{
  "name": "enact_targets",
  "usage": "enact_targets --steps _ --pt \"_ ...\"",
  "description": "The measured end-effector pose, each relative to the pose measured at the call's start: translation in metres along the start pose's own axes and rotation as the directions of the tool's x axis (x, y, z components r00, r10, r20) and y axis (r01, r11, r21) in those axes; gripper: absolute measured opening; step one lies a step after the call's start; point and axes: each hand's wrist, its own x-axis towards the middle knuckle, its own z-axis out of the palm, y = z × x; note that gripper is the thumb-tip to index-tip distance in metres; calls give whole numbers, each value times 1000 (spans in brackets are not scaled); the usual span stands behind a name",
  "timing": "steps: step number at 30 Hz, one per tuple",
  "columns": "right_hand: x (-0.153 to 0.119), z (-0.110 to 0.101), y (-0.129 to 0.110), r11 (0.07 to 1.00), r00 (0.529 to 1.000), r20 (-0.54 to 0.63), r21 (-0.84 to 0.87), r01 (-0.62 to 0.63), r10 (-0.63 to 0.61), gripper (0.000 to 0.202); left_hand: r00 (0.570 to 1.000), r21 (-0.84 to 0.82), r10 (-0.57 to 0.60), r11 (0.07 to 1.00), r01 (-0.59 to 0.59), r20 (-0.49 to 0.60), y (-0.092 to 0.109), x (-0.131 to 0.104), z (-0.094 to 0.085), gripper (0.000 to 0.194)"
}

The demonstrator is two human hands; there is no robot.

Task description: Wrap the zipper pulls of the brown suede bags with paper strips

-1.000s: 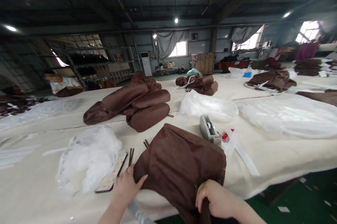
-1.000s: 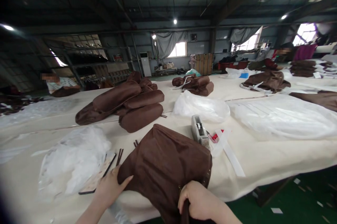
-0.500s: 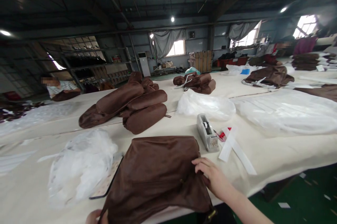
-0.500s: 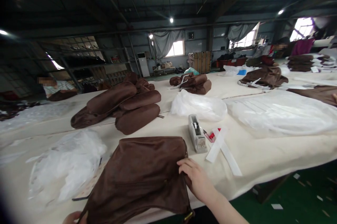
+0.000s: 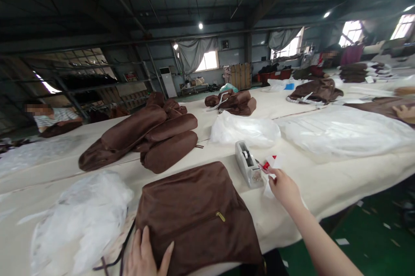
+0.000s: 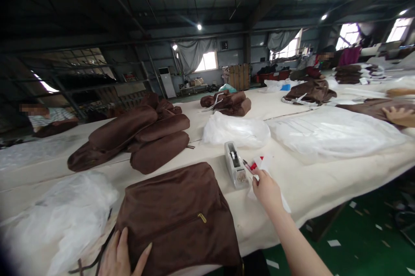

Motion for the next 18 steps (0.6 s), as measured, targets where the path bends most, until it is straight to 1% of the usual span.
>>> enact_targets --steps 3,5,7,9,10,11,12,13,14,15,16,17,18 --pt "11 22 14 980 993 110 -187 65 -45 28 999 66 27 997 -29 31 8 5 10 93" --pt "13 32 19 958 988 139 -266 109 -74 26 998 98 29 995 -34 50 10 6 10 92" --pt "13 38 22 949 987 137 -291 123 -86 25 998 125 30 991 -38 60 10 6 9 91" --pt "13 40 25 970 991 111 -221 103 -80 25 996 144 32 989 -44 86 6 9 10 91" --pt "14 40 27 988 995 76 -137 71 -61 24 994 150 33 988 -48 99 4 11 12 91" --pt "14 39 28 1000 1000 21 -10 14 -13 23 993 153 35 987 -51 109 2 14 14 92" --pt "15 38 29 982 996 -38 176 -68 76 22 993 152 38 987 -55 114 0 16 16 93" --pt "16 36 30 910 977 -82 387 -150 196 23 992 146 44 987 -61 114 -1 18 18 94" --pt "16 34 31 793 944 -96 573 -207 315 27 993 136 50 989 -65 107 0 21 18 95" --pt "16 31 32 653 907 -77 719 -236 413 33 995 122 53 990 -64 87 3 23 18 95" --pt "17 28 34 513 879 -35 822 -246 476 37 997 105 50 993 -56 61 8 25 15 93" --pt "17 26 35 397 866 17 884 -247 500 41 998 79 48 996 -51 33 15 26 11 90" --pt "18 24 38 317 868 65 915 -249 493 43 999 46 54 997 -54 7 23 27 5 86"
